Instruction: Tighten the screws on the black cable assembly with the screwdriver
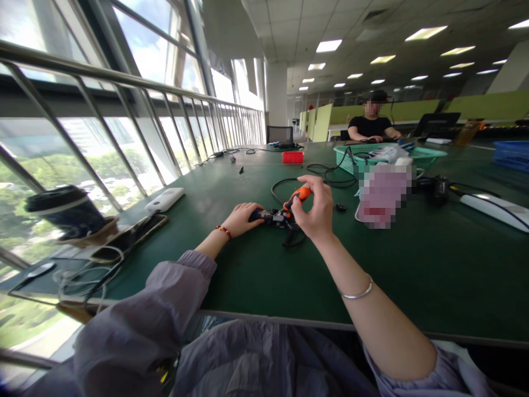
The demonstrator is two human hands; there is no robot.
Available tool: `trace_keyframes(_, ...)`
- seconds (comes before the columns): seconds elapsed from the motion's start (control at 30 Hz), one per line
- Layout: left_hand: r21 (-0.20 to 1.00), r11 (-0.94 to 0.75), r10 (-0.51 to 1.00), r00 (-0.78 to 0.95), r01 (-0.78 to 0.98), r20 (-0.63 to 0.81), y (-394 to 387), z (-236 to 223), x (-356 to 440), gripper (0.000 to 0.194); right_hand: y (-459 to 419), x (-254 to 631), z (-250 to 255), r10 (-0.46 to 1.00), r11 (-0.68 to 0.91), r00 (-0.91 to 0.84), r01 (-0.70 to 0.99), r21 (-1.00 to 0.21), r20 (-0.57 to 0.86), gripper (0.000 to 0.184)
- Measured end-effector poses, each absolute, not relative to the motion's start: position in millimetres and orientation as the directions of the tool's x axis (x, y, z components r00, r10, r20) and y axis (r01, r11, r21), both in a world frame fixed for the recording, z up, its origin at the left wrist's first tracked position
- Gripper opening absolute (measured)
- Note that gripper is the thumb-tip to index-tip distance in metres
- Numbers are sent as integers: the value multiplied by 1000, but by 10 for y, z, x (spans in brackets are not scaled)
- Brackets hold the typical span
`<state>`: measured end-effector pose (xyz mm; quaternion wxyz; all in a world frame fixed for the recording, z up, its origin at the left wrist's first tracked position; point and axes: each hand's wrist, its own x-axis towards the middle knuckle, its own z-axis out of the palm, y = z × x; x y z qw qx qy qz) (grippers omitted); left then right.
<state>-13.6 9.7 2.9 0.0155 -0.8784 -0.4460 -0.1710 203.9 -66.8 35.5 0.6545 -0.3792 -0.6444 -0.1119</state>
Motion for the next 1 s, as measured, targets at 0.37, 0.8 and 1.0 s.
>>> trace_keyframes(0.37, 128, -605, 777, 547, 786, 313, 91, 27, -138, 35, -648, 2040, 337, 364, 692, 144, 619, -371, 920, 35)
trace_keyframes(0.8, 131, -603, 779, 545, 787, 311, 108, 10, -144, 35, -681, 2018, 375, 402, 651, 189, 628, -425, 896, 23)
trace_keyframes(1.0, 136, -605, 777, 544, 784, 317, 115, 7, -151, 35, -676, 2010, 368, 371, 688, 146, 620, -377, 917, 31)
